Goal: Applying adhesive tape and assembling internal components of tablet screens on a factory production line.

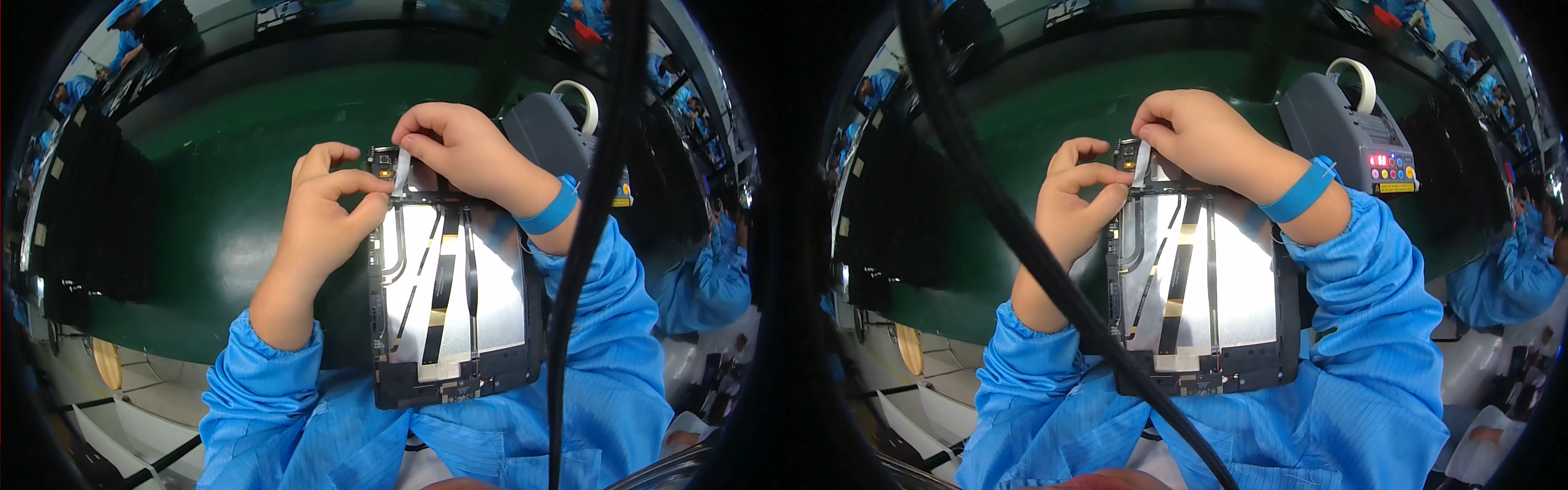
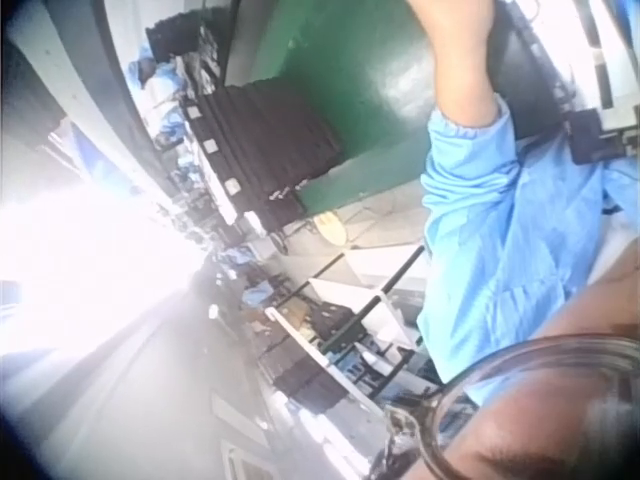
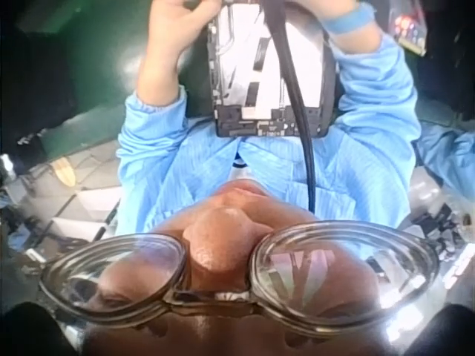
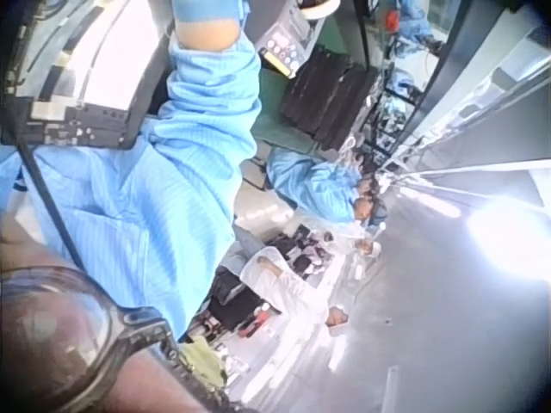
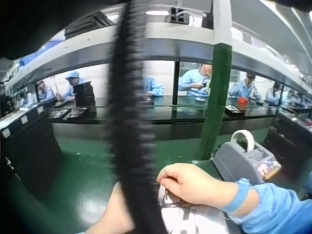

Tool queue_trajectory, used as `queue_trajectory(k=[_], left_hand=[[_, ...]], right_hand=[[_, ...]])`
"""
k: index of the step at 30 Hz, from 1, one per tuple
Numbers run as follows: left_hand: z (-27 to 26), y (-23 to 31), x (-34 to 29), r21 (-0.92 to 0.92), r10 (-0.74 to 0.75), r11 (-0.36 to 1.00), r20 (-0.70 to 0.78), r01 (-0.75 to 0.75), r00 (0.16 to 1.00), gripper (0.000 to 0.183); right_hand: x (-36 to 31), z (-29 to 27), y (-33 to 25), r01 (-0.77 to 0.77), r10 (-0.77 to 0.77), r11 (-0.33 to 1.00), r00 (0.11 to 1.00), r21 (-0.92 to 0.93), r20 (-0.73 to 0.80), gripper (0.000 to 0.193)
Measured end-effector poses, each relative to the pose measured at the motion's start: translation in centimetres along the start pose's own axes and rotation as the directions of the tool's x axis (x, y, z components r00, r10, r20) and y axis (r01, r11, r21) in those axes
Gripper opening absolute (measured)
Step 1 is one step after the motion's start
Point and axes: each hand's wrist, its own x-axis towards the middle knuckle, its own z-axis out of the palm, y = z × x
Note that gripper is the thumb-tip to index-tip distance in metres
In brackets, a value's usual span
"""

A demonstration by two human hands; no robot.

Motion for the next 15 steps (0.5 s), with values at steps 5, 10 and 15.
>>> queue_trajectory(k=[5, 10, 15], left_hand=[[-1.0, 0.4, -0.1, 0.079, 0.205, 0.975, 0.017, -0.205, 0.979, 0.012], [-0.8, -0.7, 0.2, 0.030, 0.246, 0.969, 0.027, -0.247, 0.969, 0.012], [-1.0, -0.1, 0.1, 0.042, 0.233, 0.971, 0.023, -0.234, 0.972, 0.012]], right_hand=[[-0.4, 0.0, -0.8, -0.056, 0.055, 0.992, 0.998, 0.114, 0.018, 0.013], [-0.1, -0.5, -0.7, -0.087, 0.081, 0.987, 0.996, 0.137, 0.046, 0.012], [0.1, -1.0, -1.3, -0.134, 0.110, 0.982, 0.979, 0.132, 0.174, 0.011]])
